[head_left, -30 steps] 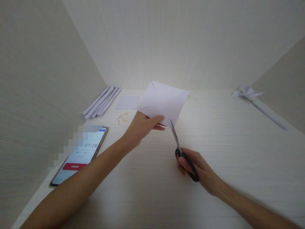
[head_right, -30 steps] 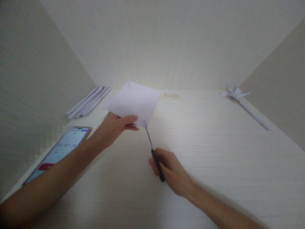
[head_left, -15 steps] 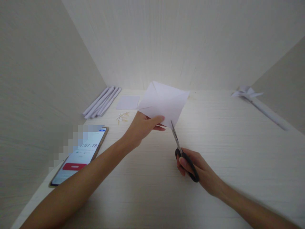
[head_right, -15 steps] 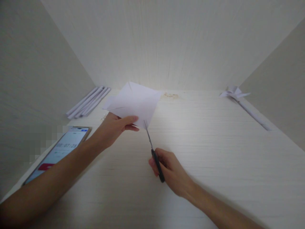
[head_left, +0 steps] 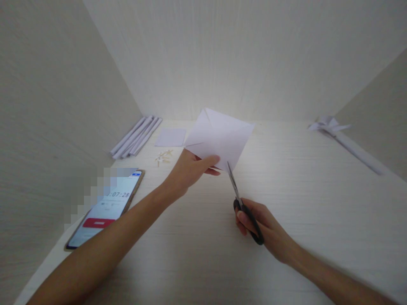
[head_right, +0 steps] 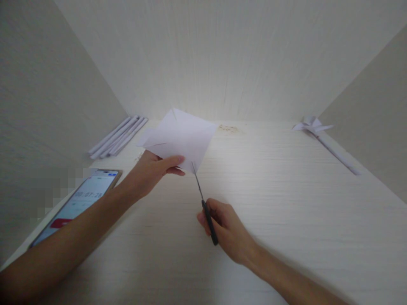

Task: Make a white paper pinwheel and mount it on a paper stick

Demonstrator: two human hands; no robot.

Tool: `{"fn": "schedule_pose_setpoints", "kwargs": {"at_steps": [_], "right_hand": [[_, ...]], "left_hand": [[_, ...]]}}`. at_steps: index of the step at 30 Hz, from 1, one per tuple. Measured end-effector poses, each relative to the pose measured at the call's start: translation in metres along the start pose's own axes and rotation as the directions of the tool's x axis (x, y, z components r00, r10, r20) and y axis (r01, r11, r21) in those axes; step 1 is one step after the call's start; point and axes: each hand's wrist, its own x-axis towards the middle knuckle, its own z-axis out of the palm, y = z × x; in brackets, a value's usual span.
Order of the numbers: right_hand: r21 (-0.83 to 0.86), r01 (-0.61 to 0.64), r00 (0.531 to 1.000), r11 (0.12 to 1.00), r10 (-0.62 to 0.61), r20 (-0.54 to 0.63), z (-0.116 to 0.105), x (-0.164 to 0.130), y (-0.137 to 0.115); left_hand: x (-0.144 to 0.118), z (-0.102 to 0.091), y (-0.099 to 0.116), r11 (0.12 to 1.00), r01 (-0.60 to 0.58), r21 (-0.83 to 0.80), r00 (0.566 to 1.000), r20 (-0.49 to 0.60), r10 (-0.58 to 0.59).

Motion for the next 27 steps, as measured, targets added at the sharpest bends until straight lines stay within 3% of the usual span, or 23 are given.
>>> {"fn": "schedule_pose_setpoints", "kwargs": {"at_steps": [27], "right_hand": [[-0.012, 0.0, 1.0, 1.0, 0.0, -0.002, -0.0003, -0.0006, 0.0002]], "left_hand": [[-0.0005, 0.0001, 0.0002, 1.0, -0.003, -0.011, 1.0, -0.014, 0.003]]}}
